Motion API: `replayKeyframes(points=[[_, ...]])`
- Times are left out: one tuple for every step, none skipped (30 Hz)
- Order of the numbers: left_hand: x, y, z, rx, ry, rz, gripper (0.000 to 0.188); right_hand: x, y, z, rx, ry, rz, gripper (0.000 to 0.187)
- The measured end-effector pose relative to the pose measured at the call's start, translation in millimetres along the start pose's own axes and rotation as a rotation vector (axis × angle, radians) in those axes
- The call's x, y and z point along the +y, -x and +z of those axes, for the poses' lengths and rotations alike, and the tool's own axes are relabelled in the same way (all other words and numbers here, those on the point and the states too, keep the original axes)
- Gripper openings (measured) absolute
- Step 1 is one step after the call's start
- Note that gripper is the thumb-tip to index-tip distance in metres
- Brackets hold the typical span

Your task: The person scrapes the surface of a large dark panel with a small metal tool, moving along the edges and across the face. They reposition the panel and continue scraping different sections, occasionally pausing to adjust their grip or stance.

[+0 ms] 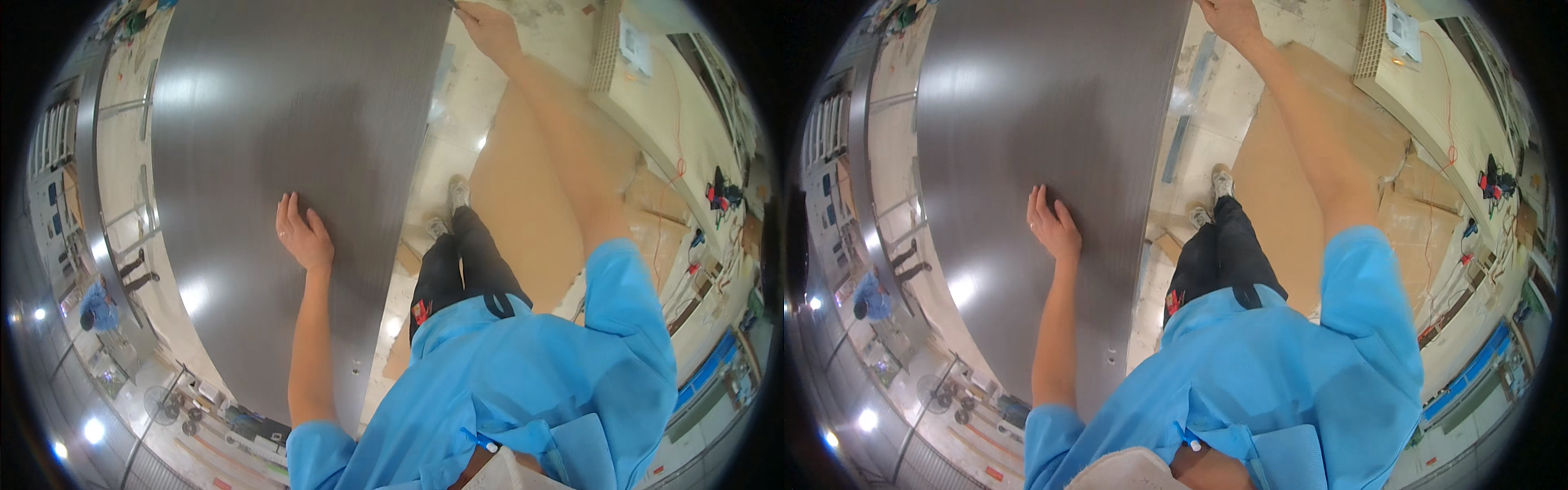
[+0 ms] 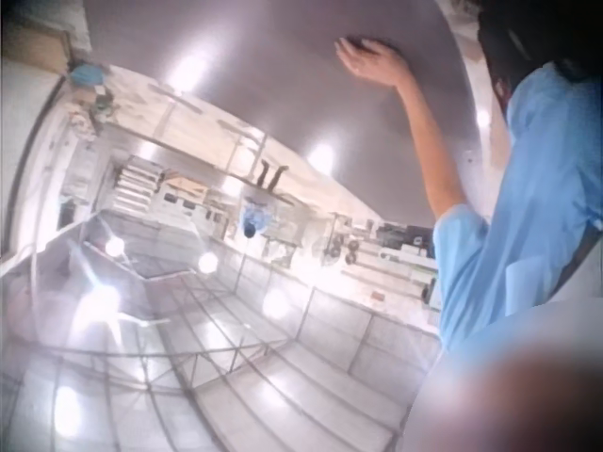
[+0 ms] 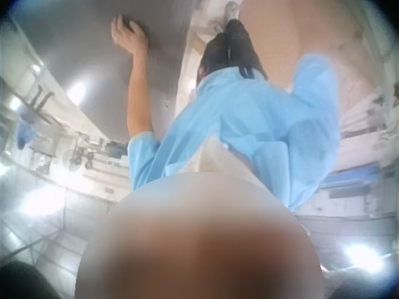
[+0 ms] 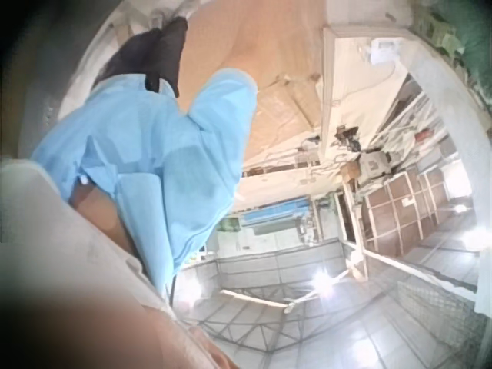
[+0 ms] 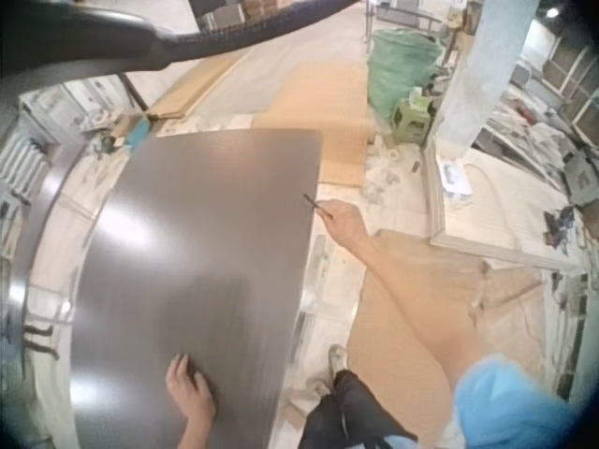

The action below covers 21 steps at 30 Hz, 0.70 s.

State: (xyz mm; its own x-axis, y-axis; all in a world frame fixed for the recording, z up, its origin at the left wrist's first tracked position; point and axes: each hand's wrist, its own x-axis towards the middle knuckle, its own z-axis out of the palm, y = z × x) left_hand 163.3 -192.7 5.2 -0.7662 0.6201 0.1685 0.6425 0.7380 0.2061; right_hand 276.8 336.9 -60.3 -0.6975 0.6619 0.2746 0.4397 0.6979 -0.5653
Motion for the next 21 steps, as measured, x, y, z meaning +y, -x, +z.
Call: replayKeyframes(points=[[0,0,1,-0.005,-0.002,0.000,0.048,-1,8,1,-0.103,0.026,-0.025,0.039],[0,-1,2,-0.006,-0.006,0.002,0.049,-6,24,1,-0.156,0.031,-0.120,0.038],[0,-1,2,0.005,0.004,0.009,0.049,-22,52,8,-0.078,0.016,-0.197,0.041],[1,-2,3,0.010,0.002,0.020,0.049,-42,81,15,-0.048,0.055,-0.248,0.042],[1,-2,2,0.021,-0.001,0.035,0.049,-64,113,18,-0.042,0.100,-0.230,0.043],[1,-2,2,0.012,-0.002,0.031,0.049,-83,148,11,-0.271,0.149,-0.298,0.053],[2,-3,2,0.010,-0.001,0.028,0.049,-113,182,14,-0.262,0.036,-0.262,0.055],[2,-3,2,0.007,-0.003,0.026,0.049,-134,210,12,-0.449,-0.047,-0.226,0.051],[2,-2,2,-0.003,-0.007,0.023,0.049,-158,239,8,-0.518,-0.089,-0.261,0.048],[2,-2,2,-0.007,-0.014,0.019,0.049,-182,267,4,-0.569,-0.098,-0.297,0.045],[2,-2,2,-0.024,-0.030,0.007,0.049,-191,278,3,-0.549,-0.119,-0.502,0.043],[1,-2,2,-0.008,-0.016,0.012,0.049,-194,280,3,-0.512,-0.181,-0.506,0.043],[1,-2,3,-0.008,-0.010,0.013,0.048,-193,274,1,-0.559,-0.231,-0.526,0.043],[1,-2,3,-0.019,-0.007,0.004,0.048,-184,261,-1,-0.643,-0.269,-0.549,0.042],[1,-2,4,-0.022,-0.008,0.011,0.048,-169,238,-1,-0.550,-0.180,-0.424,0.043],[0,-2,4,-0.025,-0.010,0.004,0.048,-141,202,-1,-0.561,-0.082,-0.299,0.038],[0,-3,5,-0.034,-0.023,-0.024,0.048,-113,163,-4,-0.471,-0.015,-0.124,0.033],[0,-3,5,-0.006,-0.015,0.007,0.049,-86,124,-7,-0.375,0.140,-0.050,0.029],[0,-2,4,0.005,-0.018,0.020,0.049,-65,94,-7,-0.022,-0.217,0.156,0.023],[0,-3,4,0.011,-0.022,0.037,0.049,-39,62,-16,-0.056,-0.112,0.043,0.036],[0,-3,4,0.013,-0.031,0.036,0.049,-25,43,-14,-0.013,-0.156,0.074,0.037]])
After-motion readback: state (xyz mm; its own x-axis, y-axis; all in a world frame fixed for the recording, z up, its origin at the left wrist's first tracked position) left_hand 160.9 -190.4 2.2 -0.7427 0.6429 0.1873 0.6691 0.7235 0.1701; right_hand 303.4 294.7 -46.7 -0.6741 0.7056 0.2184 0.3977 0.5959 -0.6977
